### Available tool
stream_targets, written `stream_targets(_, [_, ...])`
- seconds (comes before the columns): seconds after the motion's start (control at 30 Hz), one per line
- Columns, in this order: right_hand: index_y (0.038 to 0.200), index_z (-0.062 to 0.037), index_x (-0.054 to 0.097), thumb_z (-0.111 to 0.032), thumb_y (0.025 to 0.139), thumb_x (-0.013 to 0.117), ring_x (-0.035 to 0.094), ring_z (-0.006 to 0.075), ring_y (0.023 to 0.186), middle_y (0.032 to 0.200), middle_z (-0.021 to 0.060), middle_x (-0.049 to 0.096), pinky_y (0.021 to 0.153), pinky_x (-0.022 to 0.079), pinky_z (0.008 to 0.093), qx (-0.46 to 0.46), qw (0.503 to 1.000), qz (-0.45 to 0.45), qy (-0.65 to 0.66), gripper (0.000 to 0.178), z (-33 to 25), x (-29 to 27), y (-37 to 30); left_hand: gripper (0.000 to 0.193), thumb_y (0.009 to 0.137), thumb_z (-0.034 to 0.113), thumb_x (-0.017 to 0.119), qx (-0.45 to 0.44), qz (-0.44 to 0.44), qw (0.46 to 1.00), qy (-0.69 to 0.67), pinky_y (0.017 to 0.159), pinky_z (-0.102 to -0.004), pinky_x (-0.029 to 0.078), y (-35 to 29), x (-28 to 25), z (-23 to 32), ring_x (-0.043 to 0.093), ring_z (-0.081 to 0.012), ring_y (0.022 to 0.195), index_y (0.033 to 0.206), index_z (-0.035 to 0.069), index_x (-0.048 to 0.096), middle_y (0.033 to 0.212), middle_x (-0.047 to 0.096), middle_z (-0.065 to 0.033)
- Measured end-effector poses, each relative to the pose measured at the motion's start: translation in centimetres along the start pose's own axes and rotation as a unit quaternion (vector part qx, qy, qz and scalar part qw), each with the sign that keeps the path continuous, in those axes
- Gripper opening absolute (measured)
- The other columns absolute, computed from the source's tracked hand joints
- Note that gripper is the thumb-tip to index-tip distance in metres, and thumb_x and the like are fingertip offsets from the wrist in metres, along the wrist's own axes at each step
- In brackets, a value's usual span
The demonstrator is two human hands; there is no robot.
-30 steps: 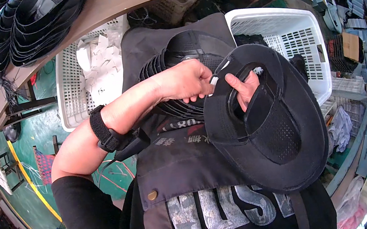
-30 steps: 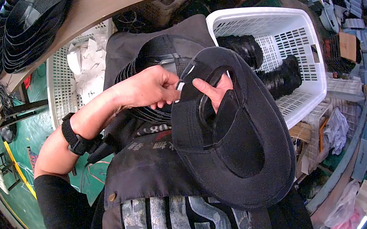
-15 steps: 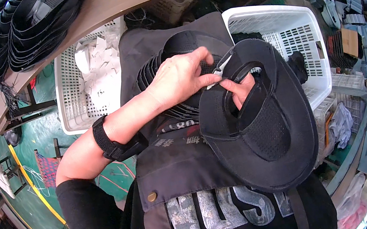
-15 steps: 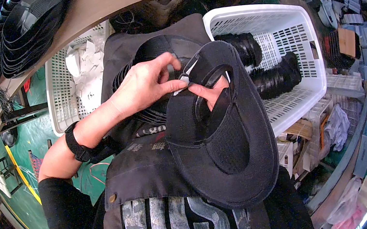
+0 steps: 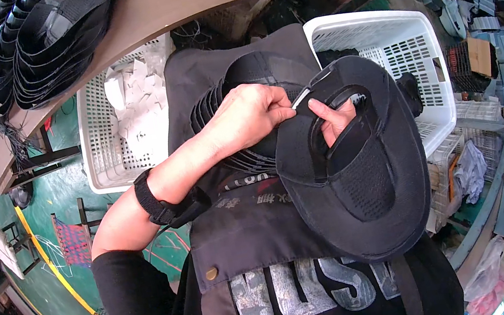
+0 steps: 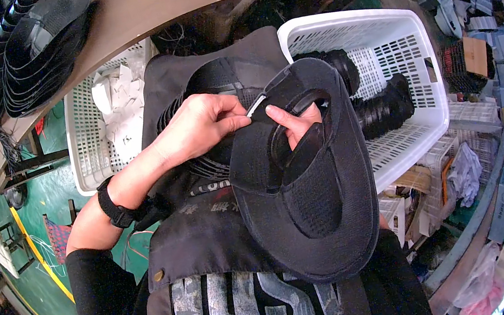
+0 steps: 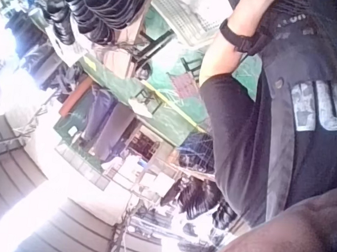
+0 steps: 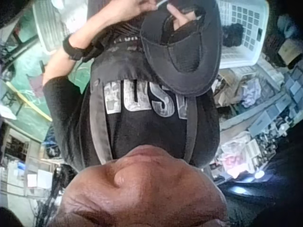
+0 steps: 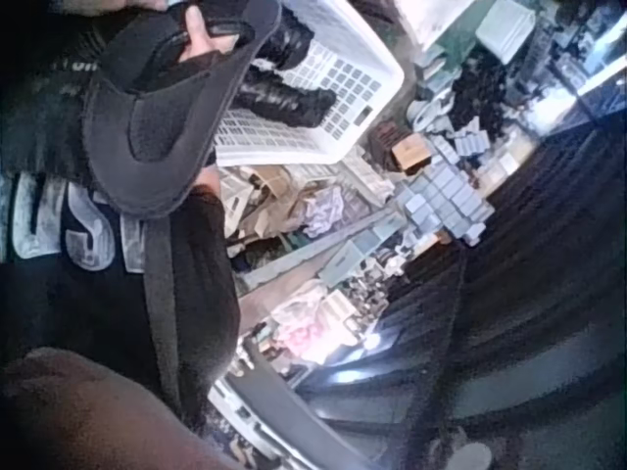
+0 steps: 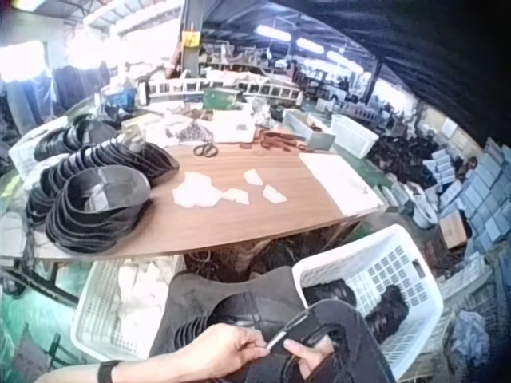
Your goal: The person is applying white adhesive labels or reinforcement pieces into black shoe sole components.
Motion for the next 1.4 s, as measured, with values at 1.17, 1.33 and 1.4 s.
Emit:
stream_targets(1.17, [0.127, -0.0044, 0.052, -0.004, 0.089, 0.060, 0.048, 0.0174, 0.119, 0.123, 0.0040, 0.056, 0.104, 0.034, 0.0342, -0.094, 0.964, -0.151, -0.198, 0.038, 2.8, -1.6, 0.6, 0.011, 0.081, 0.014, 0.063, 0.032, 0.058, 0.994, 0.082, 0.058, -0.0362, 0.047, 1.3, -1.0, 2.3, 0.061, -0.0282, 0.060, 0.081, 0.003, 0.063, 0.063, 0.059, -0.0147])
stream_targets(1.33, [0.124, -0.0033, 0.055, -0.011, 0.092, 0.060, 0.048, 0.0181, 0.119, 0.122, 0.0051, 0.057, 0.104, 0.032, 0.0340, -0.056, 0.987, -0.115, -0.099, 0.034, 3.6, -1.2, 0.2, 0.011, 0.081, 0.008, 0.065, 0.078, 0.194, 0.978, -0.010, 0.054, -0.0319, 0.043, 0.0, 1.6, 0.8, 0.055, -0.0206, 0.055, 0.078, 0.000, 0.059, 0.063, 0.055, -0.0132])
stream_targets(1.4, [0.125, -0.0022, 0.055, -0.014, 0.092, 0.060, 0.047, 0.0188, 0.120, 0.123, 0.0056, 0.056, 0.104, 0.032, 0.0347, -0.085, 0.982, -0.090, -0.142, 0.035, 3.6, -0.7, -0.1, 0.011, 0.081, 0.008, 0.066, 0.059, 0.219, 0.971, -0.073, 0.051, -0.0298, 0.040, -0.2, 2.3, 0.3, 0.049, -0.0133, 0.054, 0.078, 0.000, 0.059, 0.062, 0.053, -0.0105])
Point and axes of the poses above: each hand's wrist, its own y-axis towards the middle knuckle, its own x-axis out of the palm, z = x × y, the point moved 1 cm from there along y, towards the middle knuckle
